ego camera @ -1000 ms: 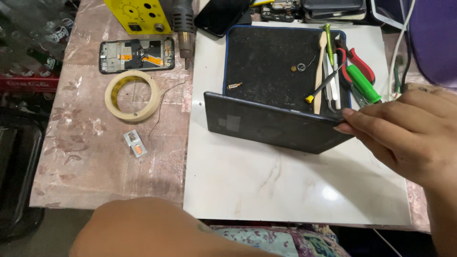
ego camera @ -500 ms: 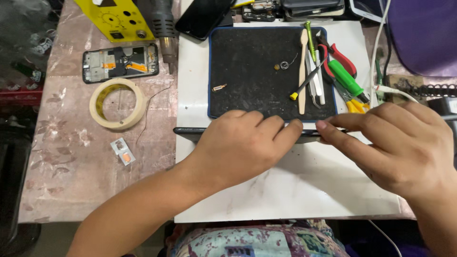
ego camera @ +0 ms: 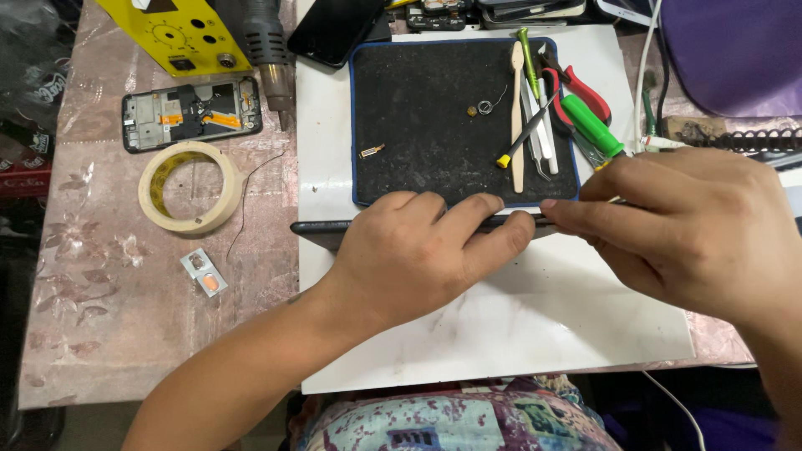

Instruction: The person uses a metal prying tool to separate the back cover of a black tablet from its frame. After removing the cover, they use a screwdriver to unscrew and remove several screws from the internal metal shielding plate.

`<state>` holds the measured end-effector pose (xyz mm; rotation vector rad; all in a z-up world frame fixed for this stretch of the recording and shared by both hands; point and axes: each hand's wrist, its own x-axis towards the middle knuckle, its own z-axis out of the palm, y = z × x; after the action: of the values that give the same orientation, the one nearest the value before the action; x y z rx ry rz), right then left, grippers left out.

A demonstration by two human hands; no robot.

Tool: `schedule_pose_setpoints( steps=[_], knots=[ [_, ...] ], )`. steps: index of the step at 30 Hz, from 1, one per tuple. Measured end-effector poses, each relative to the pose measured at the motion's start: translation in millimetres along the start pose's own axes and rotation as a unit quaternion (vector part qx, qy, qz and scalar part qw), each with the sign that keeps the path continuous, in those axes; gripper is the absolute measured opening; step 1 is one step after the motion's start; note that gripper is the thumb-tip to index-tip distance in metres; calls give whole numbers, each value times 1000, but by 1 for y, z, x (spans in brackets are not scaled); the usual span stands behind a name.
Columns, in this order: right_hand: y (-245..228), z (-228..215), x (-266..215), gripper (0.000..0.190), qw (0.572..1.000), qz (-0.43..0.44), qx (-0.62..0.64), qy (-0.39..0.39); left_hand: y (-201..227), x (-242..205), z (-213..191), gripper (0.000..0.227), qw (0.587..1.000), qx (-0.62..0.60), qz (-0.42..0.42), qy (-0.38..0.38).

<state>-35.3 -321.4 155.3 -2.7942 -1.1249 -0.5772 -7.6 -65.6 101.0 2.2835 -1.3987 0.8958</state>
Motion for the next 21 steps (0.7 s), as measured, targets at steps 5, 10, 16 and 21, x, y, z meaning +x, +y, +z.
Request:
schedule_pose_setpoints(
  steps=[5, 10, 16, 21],
  knots=[
    [2, 1, 4, 18, 997, 60, 46, -24, 0, -2, 7, 18, 999, -3, -14, 32],
    [3, 2, 2, 15, 987, 114, 112, -29, 5, -5, 10, 18, 999, 1, -21, 41],
    [6, 3, 6, 14, 961, 191, 193, -59, 6, -11, 15, 18, 999, -4, -27, 41],
    [7, 3, 10, 15, 945, 228, 224, -68, 8, -10, 18, 23, 998, -3, -50, 34]
  ],
)
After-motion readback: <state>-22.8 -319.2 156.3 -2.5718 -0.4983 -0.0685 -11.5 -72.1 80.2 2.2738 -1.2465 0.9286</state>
